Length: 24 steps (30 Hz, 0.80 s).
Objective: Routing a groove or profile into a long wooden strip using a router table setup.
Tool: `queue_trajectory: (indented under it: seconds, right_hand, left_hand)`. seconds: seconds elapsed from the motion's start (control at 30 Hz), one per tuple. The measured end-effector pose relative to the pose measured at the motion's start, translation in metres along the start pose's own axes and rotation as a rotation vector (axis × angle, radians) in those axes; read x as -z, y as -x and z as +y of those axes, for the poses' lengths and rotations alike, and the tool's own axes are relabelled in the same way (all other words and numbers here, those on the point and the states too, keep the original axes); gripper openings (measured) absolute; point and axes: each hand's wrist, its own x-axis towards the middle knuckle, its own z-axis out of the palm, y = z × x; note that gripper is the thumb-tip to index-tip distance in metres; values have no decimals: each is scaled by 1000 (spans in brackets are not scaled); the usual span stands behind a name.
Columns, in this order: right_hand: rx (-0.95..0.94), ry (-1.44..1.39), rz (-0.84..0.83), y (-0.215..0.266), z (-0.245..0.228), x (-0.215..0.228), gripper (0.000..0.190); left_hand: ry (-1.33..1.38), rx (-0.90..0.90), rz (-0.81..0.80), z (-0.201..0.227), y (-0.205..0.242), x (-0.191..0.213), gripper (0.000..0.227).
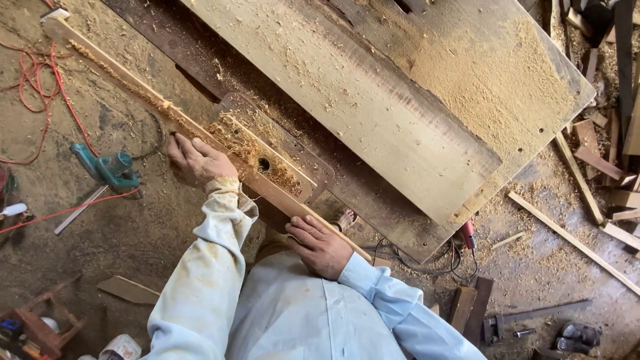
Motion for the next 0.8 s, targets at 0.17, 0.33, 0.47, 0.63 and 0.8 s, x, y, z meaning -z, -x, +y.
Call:
queue_trajectory:
  seconds: [0.17, 0.33, 0.47, 0.63, 0.8]
  right_hand:
    - [6, 2, -7, -5, 3, -6, 35]
    - [10, 3, -17, -8, 4, -13, 36]
    - [14, 9, -38, -20, 4, -11, 39]
    - [13, 13, -59, -22, 7, -18, 36]
    - [-8, -8, -68, -23, 6, -17, 37]
  left_hand:
    - [52, -53, 0, -24, -4, -23, 33]
    - [50, -41, -10, 2, -20, 6, 33]
    - [44, -4, -26, -34, -11, -41, 34]
    - [15, 22, -58, -7, -30, -6, 35]
    - [33, 21, -71, -3, -33, 0, 34]
